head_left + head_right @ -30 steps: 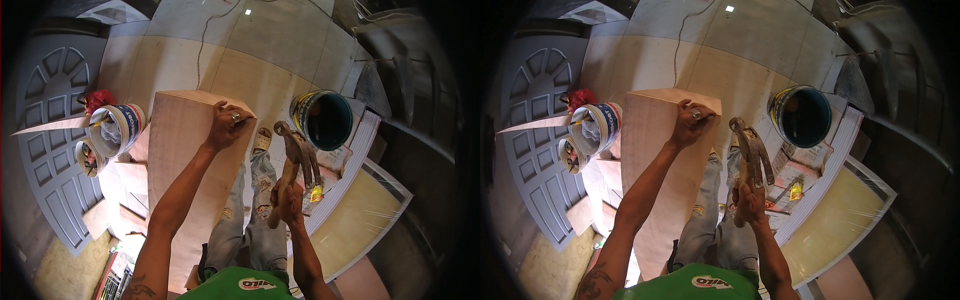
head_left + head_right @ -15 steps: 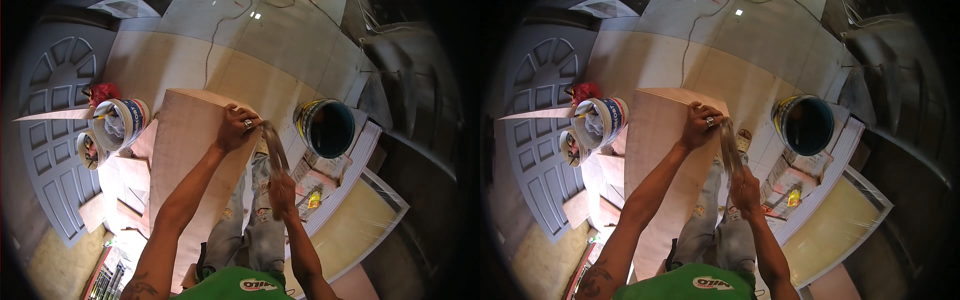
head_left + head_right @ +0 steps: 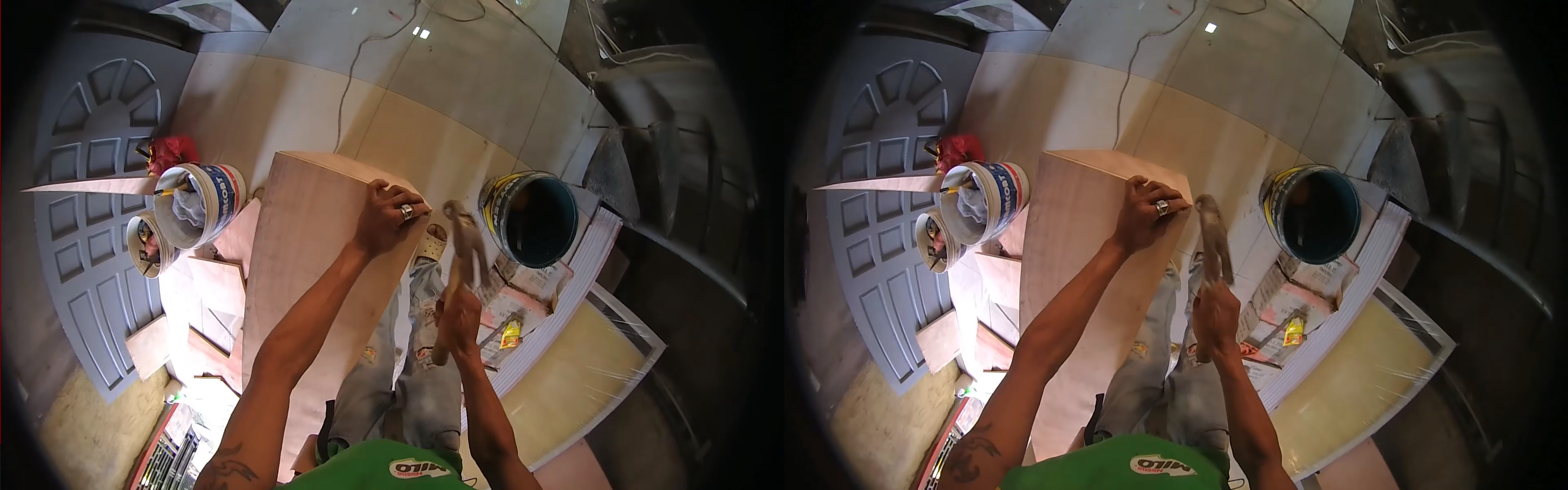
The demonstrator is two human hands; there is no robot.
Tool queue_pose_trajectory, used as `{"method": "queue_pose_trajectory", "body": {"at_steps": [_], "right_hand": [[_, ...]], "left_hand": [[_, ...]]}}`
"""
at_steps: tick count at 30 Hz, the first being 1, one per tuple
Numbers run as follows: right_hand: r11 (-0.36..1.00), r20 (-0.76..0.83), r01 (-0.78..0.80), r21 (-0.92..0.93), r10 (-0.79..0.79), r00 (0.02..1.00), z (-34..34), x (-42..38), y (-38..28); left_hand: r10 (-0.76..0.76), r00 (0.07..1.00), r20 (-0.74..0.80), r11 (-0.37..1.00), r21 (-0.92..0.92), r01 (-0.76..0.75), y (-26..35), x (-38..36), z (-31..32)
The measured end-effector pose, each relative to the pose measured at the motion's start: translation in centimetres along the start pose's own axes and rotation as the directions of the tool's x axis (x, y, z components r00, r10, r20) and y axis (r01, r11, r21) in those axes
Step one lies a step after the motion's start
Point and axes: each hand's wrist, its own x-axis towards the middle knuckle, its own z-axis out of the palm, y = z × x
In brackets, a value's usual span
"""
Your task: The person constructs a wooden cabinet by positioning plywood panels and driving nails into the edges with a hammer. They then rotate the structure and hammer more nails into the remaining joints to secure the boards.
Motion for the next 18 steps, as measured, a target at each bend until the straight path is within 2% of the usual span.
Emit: {"method": "queue_pose_trajectory", "body": {"at_steps": [1,2,3,4,5,6,8,9,11,14,18], "right_hand": [[0.899,-0.053,0.255,-0.356,-0.292,0.955,0.6,0.1,0.1],[0.899,-0.06,0.257,-0.355,-0.297,0.953,0.0,-0.4,0.0],[0.994,-0.072,0.109,-0.029,-0.111,0.991,-1.0,-1.5,-0.1],[0.953,-0.024,-0.061,0.298,0.071,0.997,-1.5,-2.2,-1.4],[0.992,-0.009,0.121,-0.024,-0.122,0.993,-2.6,-2.2,-0.6],[0.992,-0.021,0.121,-0.022,-0.122,0.992,-3.1,-2.3,0.1],[0.993,-0.002,0.104,0.056,-0.104,0.995,-3.3,-2.8,0.6],[0.993,-0.007,0.105,0.057,-0.105,0.994,-3.3,-2.8,0.8],[0.924,0.076,-0.097,0.369,0.075,0.994,-2.8,-2.9,0.6],[0.931,0.063,-0.143,0.336,0.129,0.99,-2.1,-3.0,0.0],[0.936,0.056,-0.096,0.339,0.082,0.995,-2.1,-2.4,-0.7]], "left_hand": [[0.001,1.0,0.01,1.0,-0.024,0.0,0.2,0.1,-0.2],[0.007,1.0,0.017,0.999,-0.048,-0.006,0.1,0.5,-0.4],[0.015,1.0,0.019,0.999,-0.051,-0.014,-0.1,0.7,-0.8],[0.019,1.0,0.007,0.999,-0.05,-0.019,-0.1,1.0,-1.5],[0.025,1.0,-0.005,0.999,-0.049,-0.025,-0.5,1.3,-2.1],[0.035,0.999,-0.002,0.998,-0.053,-0.035,-0.8,1.5,-2.5],[0.011,0.989,0.147,0.979,0.199,-0.04,-1.4,1.3,-3.1],[-0.005,0.991,0.137,0.979,0.203,-0.024,-1.3,1.3,-3.0],[-0.017,0.991,0.13,0.979,0.202,-0.01,-1.2,1.4,-2.5],[-0.018,0.993,0.118,0.981,0.191,-0.005,-1.2,1.6,-2.3],[-0.004,0.995,0.103,0.979,0.204,-0.017,-0.9,2.0,-2.4]]}}
